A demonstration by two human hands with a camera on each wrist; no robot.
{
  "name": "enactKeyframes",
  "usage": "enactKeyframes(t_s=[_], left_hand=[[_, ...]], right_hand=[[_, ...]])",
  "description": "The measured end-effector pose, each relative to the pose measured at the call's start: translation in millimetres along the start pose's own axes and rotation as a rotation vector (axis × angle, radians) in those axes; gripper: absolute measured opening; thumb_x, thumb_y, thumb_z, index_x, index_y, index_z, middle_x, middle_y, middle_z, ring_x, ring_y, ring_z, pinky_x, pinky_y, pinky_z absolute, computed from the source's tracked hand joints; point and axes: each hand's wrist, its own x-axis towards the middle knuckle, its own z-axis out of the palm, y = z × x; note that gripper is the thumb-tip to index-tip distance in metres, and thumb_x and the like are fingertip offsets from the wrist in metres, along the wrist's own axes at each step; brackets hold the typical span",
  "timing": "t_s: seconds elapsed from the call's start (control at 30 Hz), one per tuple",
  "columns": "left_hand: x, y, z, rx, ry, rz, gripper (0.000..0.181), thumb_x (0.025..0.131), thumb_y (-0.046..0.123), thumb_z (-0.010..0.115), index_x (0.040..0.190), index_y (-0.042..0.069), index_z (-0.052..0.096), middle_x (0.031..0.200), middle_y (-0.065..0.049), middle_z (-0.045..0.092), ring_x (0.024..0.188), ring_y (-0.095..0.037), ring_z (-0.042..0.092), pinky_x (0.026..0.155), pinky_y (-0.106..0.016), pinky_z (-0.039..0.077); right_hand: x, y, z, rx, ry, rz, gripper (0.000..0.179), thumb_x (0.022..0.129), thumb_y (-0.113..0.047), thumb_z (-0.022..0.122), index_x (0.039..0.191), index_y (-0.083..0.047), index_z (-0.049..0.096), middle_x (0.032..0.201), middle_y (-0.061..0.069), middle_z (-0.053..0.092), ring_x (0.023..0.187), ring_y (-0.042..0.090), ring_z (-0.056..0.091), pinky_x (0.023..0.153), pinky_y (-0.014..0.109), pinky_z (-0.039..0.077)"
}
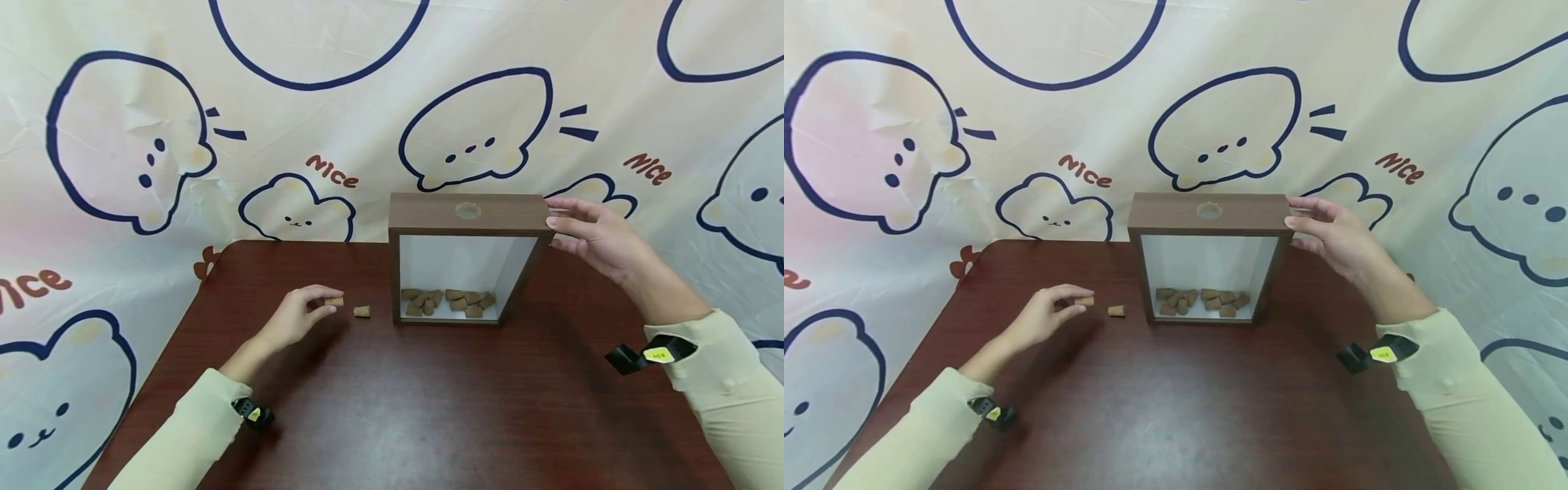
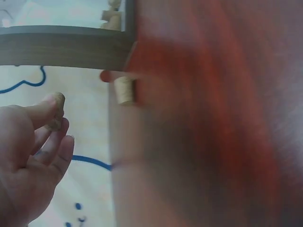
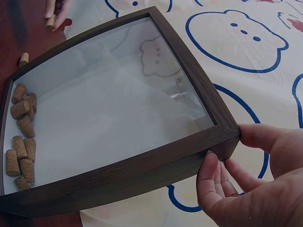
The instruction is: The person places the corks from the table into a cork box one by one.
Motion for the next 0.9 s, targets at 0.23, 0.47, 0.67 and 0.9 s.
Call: enactKeyframes(t_s=[0.23,0.47,0.67,0.9], left_hand=[[18.6,26.4,-29.6,0.023,-0.001,0.051,0.028,0.093,0.0,0.072,0.12,0.006,0.074,0.11,-0.004,0.074,0.097,-0.018,0.069,0.076,-0.033,0.053],[42.8,52.6,-54.2,0.055,0.008,0.119,0.029,0.092,-0.001,0.072,0.121,0.004,0.073,0.113,-0.008,0.074,0.106,-0.023,0.069,0.089,-0.045,0.053],[65.4,78.3,-69.1,0.097,0.012,0.166,0.029,0.094,-0.001,0.07,0.123,0.002,0.072,0.118,-0.012,0.072,0.098,-0.024,0.067,0.085,-0.04,0.054],[90.9,108.8,-83.9,0.089,0.009,0.204,0.029,0.096,-0.001,0.068,0.125,0.001,0.071,0.115,-0.012,0.072,0.087,-0.021,0.065,0.074,-0.024,0.051]], right_hand=[[-0.6,1,-1,0.037,-0.011,0.008,0.042,0.1,-0.02,0.068,0.139,-0.017,0.053,0.134,-0.005,0.045,0.118,0.014,0.047,0.084,0.018,0.054],[-0.8,0,-1,0.047,-0.013,0.004,0.042,0.1,-0.019,0.068,0.139,-0.017,0.054,0.135,-0.004,0.044,0.118,0.014,0.047,0.083,0.019,0.055],[0.7,1,0,-0.018,-0.001,0.008,0.043,0.1,-0.022,0.067,0.14,-0.019,0.054,0.138,-0.005,0.042,0.122,0.014,0.045,0.086,0.018,0.054],[0.9,-1,0,-0.02,0.002,0.008,0.043,0.1,-0.022,0.067,0.141,-0.019,0.053,0.143,-0.003,0.039,0.123,0.015,0.046,0.086,0.019,0.054]])
